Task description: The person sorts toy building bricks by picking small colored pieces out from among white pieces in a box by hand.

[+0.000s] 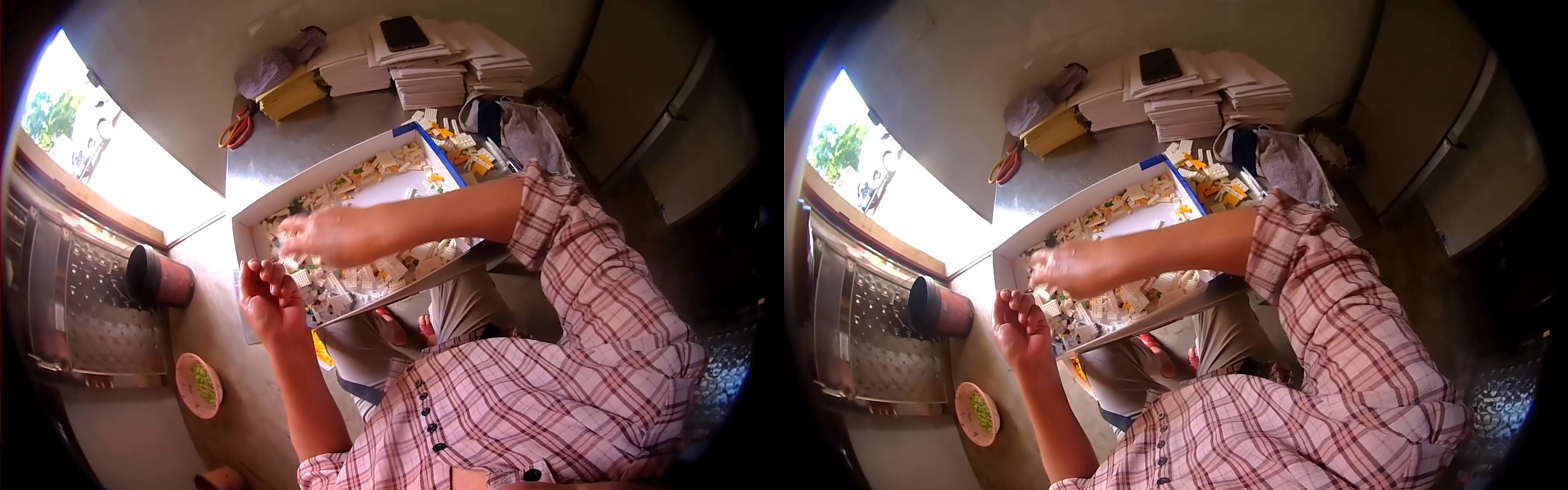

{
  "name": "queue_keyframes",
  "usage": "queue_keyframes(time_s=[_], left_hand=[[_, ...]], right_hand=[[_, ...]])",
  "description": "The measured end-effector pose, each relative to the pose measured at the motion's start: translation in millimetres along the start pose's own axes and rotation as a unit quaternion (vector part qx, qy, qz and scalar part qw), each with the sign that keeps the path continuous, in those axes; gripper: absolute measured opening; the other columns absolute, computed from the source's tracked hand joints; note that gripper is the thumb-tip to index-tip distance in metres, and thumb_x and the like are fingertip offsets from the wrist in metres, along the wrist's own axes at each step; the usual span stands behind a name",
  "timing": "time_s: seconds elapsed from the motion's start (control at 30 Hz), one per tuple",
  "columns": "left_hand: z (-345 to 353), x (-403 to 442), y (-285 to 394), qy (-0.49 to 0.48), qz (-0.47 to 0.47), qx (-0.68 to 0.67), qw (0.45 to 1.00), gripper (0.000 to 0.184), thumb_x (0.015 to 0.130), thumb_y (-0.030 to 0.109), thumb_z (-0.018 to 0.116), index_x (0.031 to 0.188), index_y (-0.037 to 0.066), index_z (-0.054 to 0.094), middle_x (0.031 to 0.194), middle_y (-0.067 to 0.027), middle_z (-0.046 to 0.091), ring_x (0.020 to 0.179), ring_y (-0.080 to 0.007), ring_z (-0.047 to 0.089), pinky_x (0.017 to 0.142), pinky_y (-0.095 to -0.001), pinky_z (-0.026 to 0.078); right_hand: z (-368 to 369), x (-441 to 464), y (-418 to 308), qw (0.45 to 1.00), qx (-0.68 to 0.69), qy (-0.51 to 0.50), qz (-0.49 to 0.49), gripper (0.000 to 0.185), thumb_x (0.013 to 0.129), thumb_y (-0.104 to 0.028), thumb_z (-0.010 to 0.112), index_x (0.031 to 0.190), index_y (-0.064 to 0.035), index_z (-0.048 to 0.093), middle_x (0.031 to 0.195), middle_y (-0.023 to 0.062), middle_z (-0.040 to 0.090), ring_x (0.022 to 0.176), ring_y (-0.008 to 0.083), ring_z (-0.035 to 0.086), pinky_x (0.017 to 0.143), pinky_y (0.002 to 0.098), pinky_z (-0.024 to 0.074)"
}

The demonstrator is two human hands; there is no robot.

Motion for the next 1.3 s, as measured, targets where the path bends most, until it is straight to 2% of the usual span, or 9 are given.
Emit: queue_keyframes(time_s=[0.07, 0.13, 0.2, 0.27, 0.47, 0.5, 0.6, 0.83, 1.3], left_hand=[[-2.3, 0.4, -2.2, 0.011, -0.008, -0.006, 1.0, 0.019, 0.096, 0.018, 0.043, 0.081, 0.008, 0.05, 0.067, -0.0014, 0.044, 0.051, -0.0089, 0.034, 0.037, -0.0197, 0.023], [0.3, -0.8, -1.3, 0.018, -0.018, -0.012, 1.0, 0.02, 0.096, 0.018, 0.043, 0.082, 0.007, 0.05, 0.067, -0.0019, 0.044, 0.05, -0.009, 0.035, 0.036, -0.0197, 0.024], [5.0, -2.3, -3.1, 0.013, -0.031, -0.022, 0.999, 0.02, 0.096, 0.018, 0.043, 0.083, 0.006, 0.051, 0.067, -0.0023, 0.044, 0.051, -0.0093, 0.035, 0.036, -0.0198, 0.025], [-2.9, -1.4, -7.1, 0.007, -0.046, -0.021, 0.999, 0.02, 0.096, 0.018, 0.043, 0.084, 0.005, 0.051, 0.068, -0.0026, 0.044, 0.051, -0.0093, 0.035, 0.037, -0.0199, 0.025], [-2.5, 1.1, -13.5, 0.007, -0.095, -0.009, 0.995, 0.02, 0.096, 0.018, 0.042, 0.083, 0.005, 0.05, 0.069, -0.0027, 0.044, 0.053, -0.0096, 0.036, 0.038, -0.02, 0.026], [1.6, 3.4, -11.8, -0.002, -0.107, -0.021, 0.994, 0.02, 0.096, 0.018, 0.042, 0.083, 0.005, 0.05, 0.069, -0.0026, 0.044, 0.054, -0.0097, 0.036, 0.038, -0.02, 0.026], [10.7, 6.9, -14.2, -0.018, -0.125, -0.029, 0.992, 0.02, 0.096, 0.019, 0.042, 0.083, 0.005, 0.05, 0.069, -0.0025, 0.044, 0.055, -0.0101, 0.037, 0.038, -0.02, 0.026], [24.5, 21.2, -43.8, -0.043, -0.205, -0.021, 0.978, 0.021, 0.096, 0.021, 0.044, 0.084, 0.007, 0.053, 0.07, -0.0033, 0.049, 0.056, -0.0106, 0.039, 0.04, -0.0208, 0.029], [21.7, 15.5, -43.5, -0.033, -0.239, 0.045, 0.97, 0.022, 0.096, 0.022, 0.045, 0.085, 0.005, 0.055, 0.07, -0.0044, 0.05, 0.054, -0.0116, 0.04, 0.039, -0.0214, 0.029]], right_hand=[[-28.4, -3.7, 10.8, 0.982, -0.139, -0.068, 0.113, 0.022, 0.074, 0.003, 0.056, 0.096, 0.0012, 0.058, 0.1, 0.0186, 0.063, 0.097, 0.0313, 0.062, 0.083, 0.0419, 0.0498], [-37.3, -17.2, 48.0, 0.947, -0.212, -0.138, 0.196, 0.008, 0.083, -0.001, 0.049, 0.087, 0.001, 0.055, 0.082, 0.0147, 0.059, 0.085, 0.0242, 0.057, 0.088, 0.0402, 0.0445], [-49.7, -46.3, 61.3, 0.929, -0.213, -0.165, 0.254, 0.012, 0.086, -0.001, 0.041, 0.088, 0.0043, 0.052, 0.086, 0.0201, 0.053, 0.093, 0.0308, 0.052, 0.088, 0.0435, 0.0416], [-43.9, -68.6, 65.4, 0.932, -0.299, -0.11, 0.174, 0.016, 0.085, 0.0, 0.043, 0.096, 0.005, 0.053, 0.087, 0.0203, 0.053, 0.094, 0.0338, 0.051, 0.09, 0.043, 0.0404], [-49.4, -73.6, 68.6, 0.98, 0.016, -0.02, 0.2, 0.014, 0.078, 0.0, 0.054, 0.09, 0.0004, 0.061, 0.088, 0.0153, 0.061, 0.088, 0.0296, 0.059, 0.08, 0.0356, 0.0475], [-48.3, -69.8, 83.0, 0.99, 0.002, 0.049, 0.135, 0.009, 0.076, 0.001, 0.056, 0.083, 0.0018, 0.062, 0.087, 0.0146, 0.064, 0.082, 0.0268, 0.062, 0.071, 0.0353, 0.0489], [-63.8, -66.8, 83.9, 0.979, -0.056, 0.074, 0.184, 0.01, 0.076, 0.002, 0.056, 0.083, 0.0006, 0.063, 0.087, 0.0156, 0.063, 0.08, 0.0274, 0.062, 0.07, 0.0355, 0.0482], [-58.6, -60.1, 64.9, 0.976, -0.077, -0.064, 0.193, 0.005, 0.075, -0.003, 0.057, 0.076, -0.0023, 0.062, 0.076, 0.0148, 0.061, 0.072, 0.0296, 0.062, 0.065, 0.0381, 0.0484], [-26.5, -79.5, 53.0, 0.957, -0.258, -0.005, 0.131, 0.011, 0.078, -0.004, 0.05, 0.083, 0.0043, 0.055, 0.085, 0.0184, 0.058, 0.087, 0.0313, 0.058, 0.078, 0.0399, 0.0468]])
Point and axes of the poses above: each hand's wrist, its own x-axis towards the middle knuckle, its own z-axis out of the palm, y = z × x, the point moved 4 cm from there along x, towards the middle knuckle
